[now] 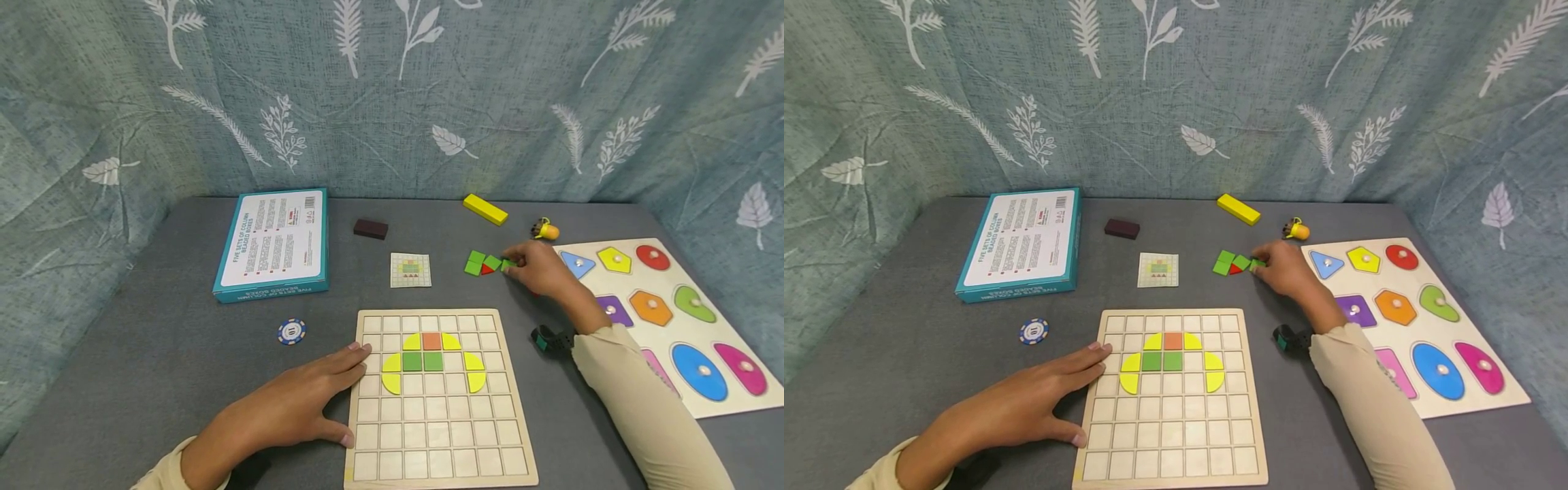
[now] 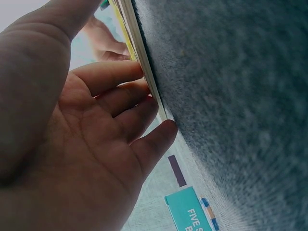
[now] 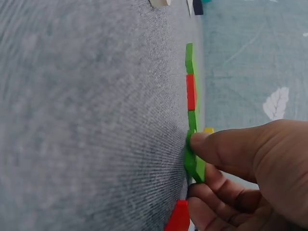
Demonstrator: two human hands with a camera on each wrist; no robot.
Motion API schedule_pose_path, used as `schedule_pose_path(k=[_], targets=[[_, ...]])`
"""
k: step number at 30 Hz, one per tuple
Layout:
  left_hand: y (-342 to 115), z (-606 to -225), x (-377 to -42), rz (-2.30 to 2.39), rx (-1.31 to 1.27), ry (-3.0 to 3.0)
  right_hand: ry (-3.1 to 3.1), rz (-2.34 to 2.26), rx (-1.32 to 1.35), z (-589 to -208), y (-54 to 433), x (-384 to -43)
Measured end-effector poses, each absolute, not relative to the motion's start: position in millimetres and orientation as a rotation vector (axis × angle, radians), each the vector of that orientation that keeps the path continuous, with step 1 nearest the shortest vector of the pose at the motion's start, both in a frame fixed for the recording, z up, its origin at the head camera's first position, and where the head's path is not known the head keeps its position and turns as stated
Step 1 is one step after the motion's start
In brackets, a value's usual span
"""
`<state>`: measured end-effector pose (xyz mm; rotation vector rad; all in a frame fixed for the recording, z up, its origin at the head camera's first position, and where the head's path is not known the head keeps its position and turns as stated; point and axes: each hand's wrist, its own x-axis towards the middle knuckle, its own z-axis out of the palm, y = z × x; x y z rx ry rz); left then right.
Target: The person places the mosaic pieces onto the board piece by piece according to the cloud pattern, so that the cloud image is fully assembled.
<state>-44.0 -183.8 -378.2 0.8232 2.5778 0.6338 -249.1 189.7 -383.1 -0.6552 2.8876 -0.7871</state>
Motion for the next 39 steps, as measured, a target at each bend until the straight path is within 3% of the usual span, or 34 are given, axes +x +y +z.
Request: schedule_pose_path(k=[26, 39], targets=[[-183, -375, -44, 0.647, 0.852, 2.584, 2.904, -0.797, -0.734, -377, 190, -242], [-183, -376, -45, 0.647, 0.857, 2.575, 2.708, -1.056, -0.801, -378, 184, -238]])
